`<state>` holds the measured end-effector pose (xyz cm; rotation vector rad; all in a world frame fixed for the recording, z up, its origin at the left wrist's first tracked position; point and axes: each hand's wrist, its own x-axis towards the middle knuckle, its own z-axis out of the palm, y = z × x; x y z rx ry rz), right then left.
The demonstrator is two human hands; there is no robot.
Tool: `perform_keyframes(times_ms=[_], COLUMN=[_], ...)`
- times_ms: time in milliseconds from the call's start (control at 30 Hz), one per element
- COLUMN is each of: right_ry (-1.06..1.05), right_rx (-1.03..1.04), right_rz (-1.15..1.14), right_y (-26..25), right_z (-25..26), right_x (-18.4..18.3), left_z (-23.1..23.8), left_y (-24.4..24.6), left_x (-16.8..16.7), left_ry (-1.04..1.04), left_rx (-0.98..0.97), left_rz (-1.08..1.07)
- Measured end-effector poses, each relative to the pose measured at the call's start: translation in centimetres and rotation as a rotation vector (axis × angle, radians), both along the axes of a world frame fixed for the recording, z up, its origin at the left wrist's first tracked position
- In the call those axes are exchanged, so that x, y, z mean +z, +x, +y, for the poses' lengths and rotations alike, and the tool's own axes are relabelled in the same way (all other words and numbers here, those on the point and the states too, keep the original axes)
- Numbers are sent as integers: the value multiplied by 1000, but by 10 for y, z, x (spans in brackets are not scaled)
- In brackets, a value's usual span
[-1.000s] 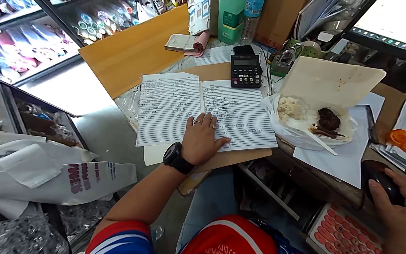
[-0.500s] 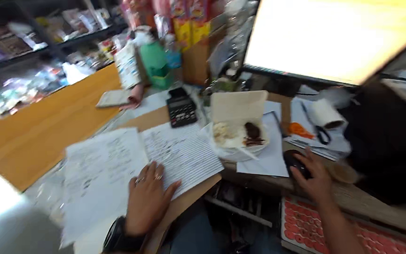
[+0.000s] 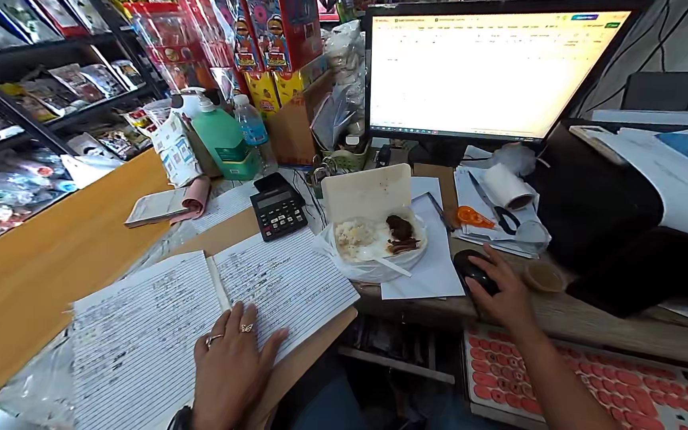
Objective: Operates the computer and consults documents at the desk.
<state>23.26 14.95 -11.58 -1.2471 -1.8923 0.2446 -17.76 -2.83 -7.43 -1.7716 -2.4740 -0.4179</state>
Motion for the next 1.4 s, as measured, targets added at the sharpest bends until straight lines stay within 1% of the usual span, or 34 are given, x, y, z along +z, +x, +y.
perform_keyframes(times_ms=[367, 800, 1067, 1400], right_ry=[18, 32, 32, 22], right_rx=[-2, -4, -10, -2], right_rz=[-9, -20, -22, -14], right_y=[0, 0, -1, -1], right_z=[0, 0, 0, -1], right_x=[-1, 0, 0, 0], left_z=[-1, -1, -1, -1], left_y=[0, 2, 1, 1], left_x=[0, -2, 1, 0], left_ry=[-17, 24, -15, -6], left_rx=[8, -3, 4, -2], left_rz=[-9, -8, -25, -38])
